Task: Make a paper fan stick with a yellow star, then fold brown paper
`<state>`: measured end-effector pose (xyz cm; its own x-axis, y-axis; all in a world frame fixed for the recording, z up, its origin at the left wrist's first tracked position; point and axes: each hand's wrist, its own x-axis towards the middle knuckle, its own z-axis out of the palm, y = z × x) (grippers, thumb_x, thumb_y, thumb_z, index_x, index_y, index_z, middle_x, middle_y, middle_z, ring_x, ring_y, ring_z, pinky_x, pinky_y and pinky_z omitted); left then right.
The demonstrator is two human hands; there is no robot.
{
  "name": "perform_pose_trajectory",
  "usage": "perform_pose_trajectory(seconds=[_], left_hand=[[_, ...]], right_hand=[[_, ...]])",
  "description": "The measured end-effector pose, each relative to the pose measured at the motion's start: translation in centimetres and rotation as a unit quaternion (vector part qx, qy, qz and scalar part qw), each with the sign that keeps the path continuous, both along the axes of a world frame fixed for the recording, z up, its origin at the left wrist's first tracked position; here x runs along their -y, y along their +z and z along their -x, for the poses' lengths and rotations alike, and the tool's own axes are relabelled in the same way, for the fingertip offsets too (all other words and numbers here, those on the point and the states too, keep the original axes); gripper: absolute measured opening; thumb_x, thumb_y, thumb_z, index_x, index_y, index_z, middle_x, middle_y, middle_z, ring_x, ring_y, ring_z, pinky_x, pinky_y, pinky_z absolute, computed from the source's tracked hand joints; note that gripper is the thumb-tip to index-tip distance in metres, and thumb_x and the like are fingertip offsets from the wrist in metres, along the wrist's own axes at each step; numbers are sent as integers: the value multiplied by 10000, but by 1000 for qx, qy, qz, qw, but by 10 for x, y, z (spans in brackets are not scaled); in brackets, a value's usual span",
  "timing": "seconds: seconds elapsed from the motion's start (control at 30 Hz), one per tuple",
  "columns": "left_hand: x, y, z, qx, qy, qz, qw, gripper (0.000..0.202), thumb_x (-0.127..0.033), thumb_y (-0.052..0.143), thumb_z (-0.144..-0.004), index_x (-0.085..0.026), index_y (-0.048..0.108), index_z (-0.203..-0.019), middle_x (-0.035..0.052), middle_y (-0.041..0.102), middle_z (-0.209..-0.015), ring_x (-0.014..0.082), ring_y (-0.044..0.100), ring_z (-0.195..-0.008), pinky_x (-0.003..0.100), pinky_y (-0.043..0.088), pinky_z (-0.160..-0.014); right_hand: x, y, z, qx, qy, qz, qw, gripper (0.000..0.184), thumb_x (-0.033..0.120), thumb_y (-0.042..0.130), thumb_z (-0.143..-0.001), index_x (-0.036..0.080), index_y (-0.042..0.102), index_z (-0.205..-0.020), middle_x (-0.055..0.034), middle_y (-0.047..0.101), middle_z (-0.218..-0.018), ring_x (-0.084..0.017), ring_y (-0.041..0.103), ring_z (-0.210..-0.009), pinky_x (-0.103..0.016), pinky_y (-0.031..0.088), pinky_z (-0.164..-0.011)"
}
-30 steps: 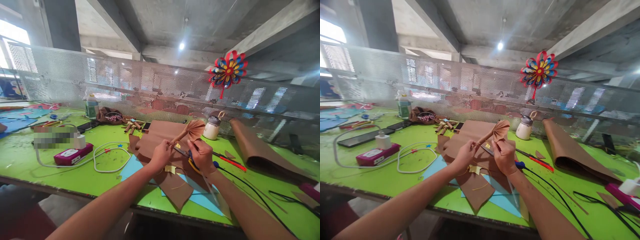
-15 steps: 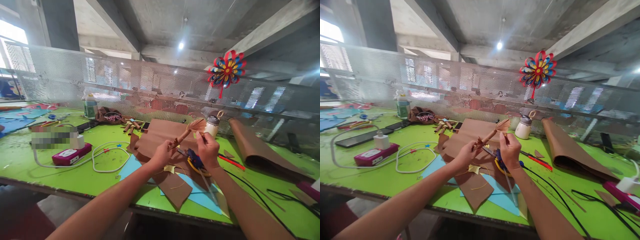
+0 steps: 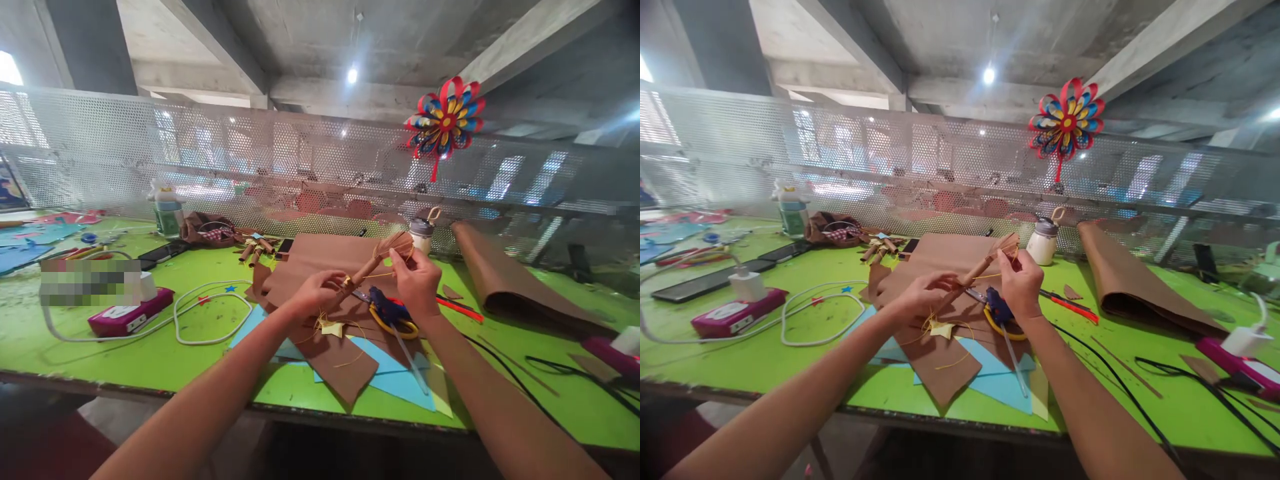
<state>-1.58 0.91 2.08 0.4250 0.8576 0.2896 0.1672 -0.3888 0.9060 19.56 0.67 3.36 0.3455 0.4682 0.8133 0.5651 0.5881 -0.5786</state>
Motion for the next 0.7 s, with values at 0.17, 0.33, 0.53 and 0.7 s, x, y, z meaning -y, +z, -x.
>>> perform_pose_trajectory(seconds=[0.17, 0.33, 0.53, 0.7], left_hand=[[-4, 20, 9, 36, 72, -14, 997, 332, -310, 512, -774, -133, 632, -1028, 99, 653, -985, 161, 587, -847, 260, 447, -686], [3, 25, 0, 6, -9, 10, 1000, 322, -382, 584, -758, -112, 641, -923, 71, 653, -807, 133, 570, -707, 249, 430, -635], [6, 24, -1, 29, 3, 32, 999, 254, -342, 629, -710, -99, 620, -781, 20, 578, -646, 98, 509, -576, 223, 378, -544], [4, 18, -2, 66, 20, 40, 997, 327, -419, 652, -670, -103, 623, -749, -10, 524, -583, 78, 434, -516, 209, 318, -491]], right_hand=[[12, 3, 14, 65, 16, -1, 998, 234, 375, 566, -801, 167, 572, -694, 8, 534, -581, -120, 459, -537, -253, 389, -548], [26, 6, 34, 157, 18, -19, 987, 194, 342, 556, -820, 178, 567, -717, -16, 565, -655, -132, 482, -592, -265, 390, -596], [36, 11, 45, 211, 22, -32, 977, 158, 312, 534, -843, 180, 572, -765, -20, 572, -677, -139, 507, -613, -266, 397, -613], [43, 12, 46, 258, 58, -88, 960, 141, 247, 523, -849, 182, 563, -730, -13, 546, -664, -137, 500, -615, -256, 391, -590]])
